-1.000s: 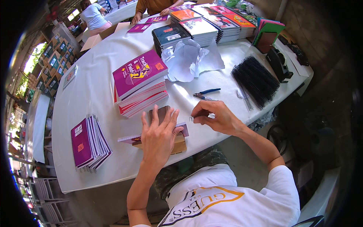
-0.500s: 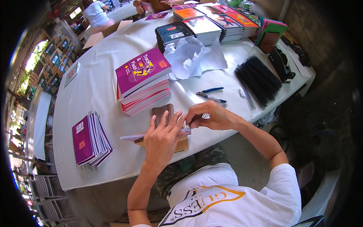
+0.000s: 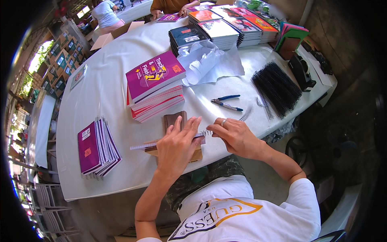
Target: The person binds spiral notebooks by threading a plastic spiral through the punched holes by hand and cutting the excess with pliers before stacking them.
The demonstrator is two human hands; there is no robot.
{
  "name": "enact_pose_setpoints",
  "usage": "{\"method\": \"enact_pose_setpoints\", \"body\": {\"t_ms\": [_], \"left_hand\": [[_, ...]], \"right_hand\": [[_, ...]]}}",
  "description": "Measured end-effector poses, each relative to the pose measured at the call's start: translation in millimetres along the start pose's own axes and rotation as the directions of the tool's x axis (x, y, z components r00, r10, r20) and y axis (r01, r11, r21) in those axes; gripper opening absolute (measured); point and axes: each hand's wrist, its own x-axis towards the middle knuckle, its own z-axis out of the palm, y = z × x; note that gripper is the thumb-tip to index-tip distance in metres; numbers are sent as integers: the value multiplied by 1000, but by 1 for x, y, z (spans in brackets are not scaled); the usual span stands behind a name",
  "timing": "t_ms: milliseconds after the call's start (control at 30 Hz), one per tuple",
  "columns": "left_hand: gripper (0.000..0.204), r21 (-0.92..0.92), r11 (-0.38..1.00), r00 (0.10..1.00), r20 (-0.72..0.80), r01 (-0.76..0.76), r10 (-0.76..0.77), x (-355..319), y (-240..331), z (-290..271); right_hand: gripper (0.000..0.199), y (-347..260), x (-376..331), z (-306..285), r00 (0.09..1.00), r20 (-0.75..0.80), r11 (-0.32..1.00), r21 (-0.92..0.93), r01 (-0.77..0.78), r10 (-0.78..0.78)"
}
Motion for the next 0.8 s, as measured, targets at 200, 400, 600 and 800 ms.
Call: {"method": "enact_pose_setpoints", "body": {"t_ms": [200, 400, 600, 800], "left_hand": [[57, -3, 1000, 999, 50, -8, 8, 6, 4, -1], [58, 1, 1000, 999, 35, -10, 10, 3, 3, 4], [62, 13, 988, 967, 206, 151, -151, 5, 13, -5], [67, 18, 1000, 970, 241, 16, -20, -3, 14, 1]], "right_hand": [[24, -6, 15, -6, 998, 24, 995, -74, 60, -58], [25, -4, 23, -10, 994, 52, 992, -80, 100, -96], [28, -5, 17, -8, 991, 121, 998, -19, 59, -56], [13, 6, 26, -14, 934, 351, 987, 158, 15, -71]]}}
